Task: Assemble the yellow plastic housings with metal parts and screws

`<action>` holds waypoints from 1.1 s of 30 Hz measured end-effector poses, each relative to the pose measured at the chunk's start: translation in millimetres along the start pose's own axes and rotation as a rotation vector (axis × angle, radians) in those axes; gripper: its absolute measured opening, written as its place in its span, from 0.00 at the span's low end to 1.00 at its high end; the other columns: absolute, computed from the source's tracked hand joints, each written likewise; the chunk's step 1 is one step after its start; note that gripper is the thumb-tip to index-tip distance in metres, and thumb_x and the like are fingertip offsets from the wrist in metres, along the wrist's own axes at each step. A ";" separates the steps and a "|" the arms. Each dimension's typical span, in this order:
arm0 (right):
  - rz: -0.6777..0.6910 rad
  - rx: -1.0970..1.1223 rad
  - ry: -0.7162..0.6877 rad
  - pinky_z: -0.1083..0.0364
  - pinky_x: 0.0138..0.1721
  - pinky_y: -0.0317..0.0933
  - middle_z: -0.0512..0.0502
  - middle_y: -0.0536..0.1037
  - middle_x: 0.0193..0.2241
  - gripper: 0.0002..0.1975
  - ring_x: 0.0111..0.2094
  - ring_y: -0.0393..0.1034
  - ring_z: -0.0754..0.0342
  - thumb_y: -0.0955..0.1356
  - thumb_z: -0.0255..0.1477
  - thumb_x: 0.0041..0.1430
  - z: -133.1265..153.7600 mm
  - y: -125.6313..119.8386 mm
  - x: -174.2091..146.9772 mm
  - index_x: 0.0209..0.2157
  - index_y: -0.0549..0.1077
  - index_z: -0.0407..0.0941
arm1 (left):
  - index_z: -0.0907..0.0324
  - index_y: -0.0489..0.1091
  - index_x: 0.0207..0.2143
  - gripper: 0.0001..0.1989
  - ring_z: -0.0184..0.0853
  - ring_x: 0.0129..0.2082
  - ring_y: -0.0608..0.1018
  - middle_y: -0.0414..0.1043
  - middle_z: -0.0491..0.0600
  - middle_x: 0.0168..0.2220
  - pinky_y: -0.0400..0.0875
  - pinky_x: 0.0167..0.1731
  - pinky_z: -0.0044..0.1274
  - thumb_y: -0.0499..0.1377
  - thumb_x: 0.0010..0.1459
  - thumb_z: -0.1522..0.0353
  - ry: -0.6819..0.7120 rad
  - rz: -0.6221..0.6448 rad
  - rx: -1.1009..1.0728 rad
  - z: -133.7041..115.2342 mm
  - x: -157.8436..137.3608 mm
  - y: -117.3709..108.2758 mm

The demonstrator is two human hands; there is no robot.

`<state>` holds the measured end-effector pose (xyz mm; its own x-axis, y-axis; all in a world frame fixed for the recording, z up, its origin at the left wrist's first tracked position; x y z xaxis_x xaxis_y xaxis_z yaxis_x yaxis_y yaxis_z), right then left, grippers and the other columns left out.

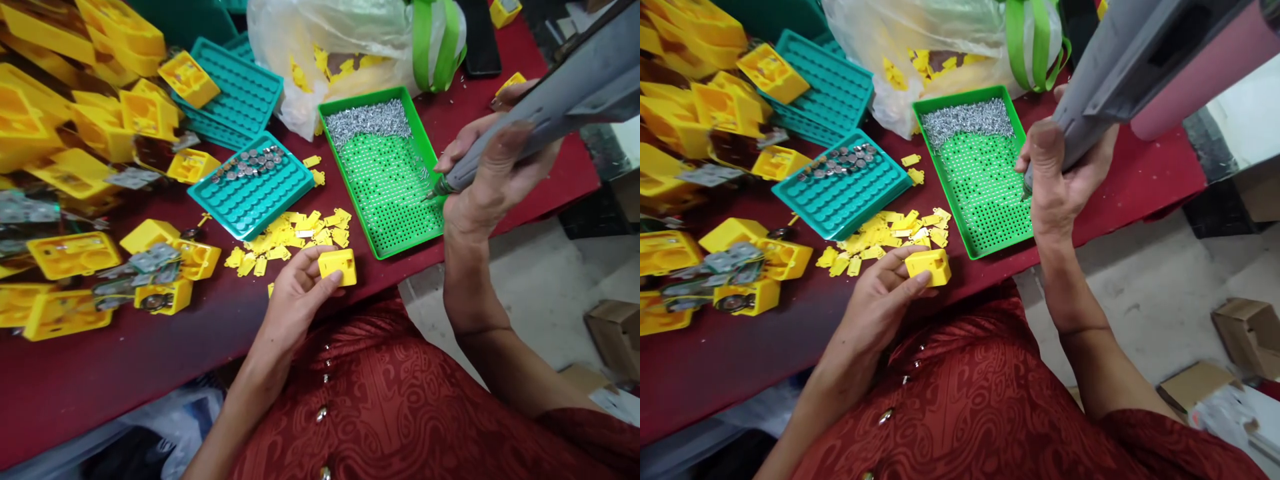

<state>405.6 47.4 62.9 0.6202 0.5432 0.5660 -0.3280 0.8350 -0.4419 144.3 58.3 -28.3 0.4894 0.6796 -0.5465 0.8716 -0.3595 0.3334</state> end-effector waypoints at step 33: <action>-0.064 0.056 -0.009 0.54 0.29 0.64 0.52 0.62 0.28 0.39 0.24 0.62 0.56 0.45 0.68 0.69 3.5 2.4 -5.8 0.53 0.57 0.48 | 0.57 0.79 0.42 0.27 0.32 0.32 0.84 0.85 0.46 0.37 0.84 0.30 0.19 0.84 0.41 0.63 -0.003 -0.059 -0.025 -7.9 -2.4 -6.9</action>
<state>398.8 46.6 60.9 0.6352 0.4886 0.5981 -0.3270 0.8717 -0.3649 136.9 64.2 -23.2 0.4368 0.6974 -0.5682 0.8981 -0.3024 0.3194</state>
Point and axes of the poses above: each hand's wrist, its own x-axis towards the middle knuckle, its own y-axis out of the palm, z = x × y, the point moved 7 cm from there along x, towards the middle knuckle
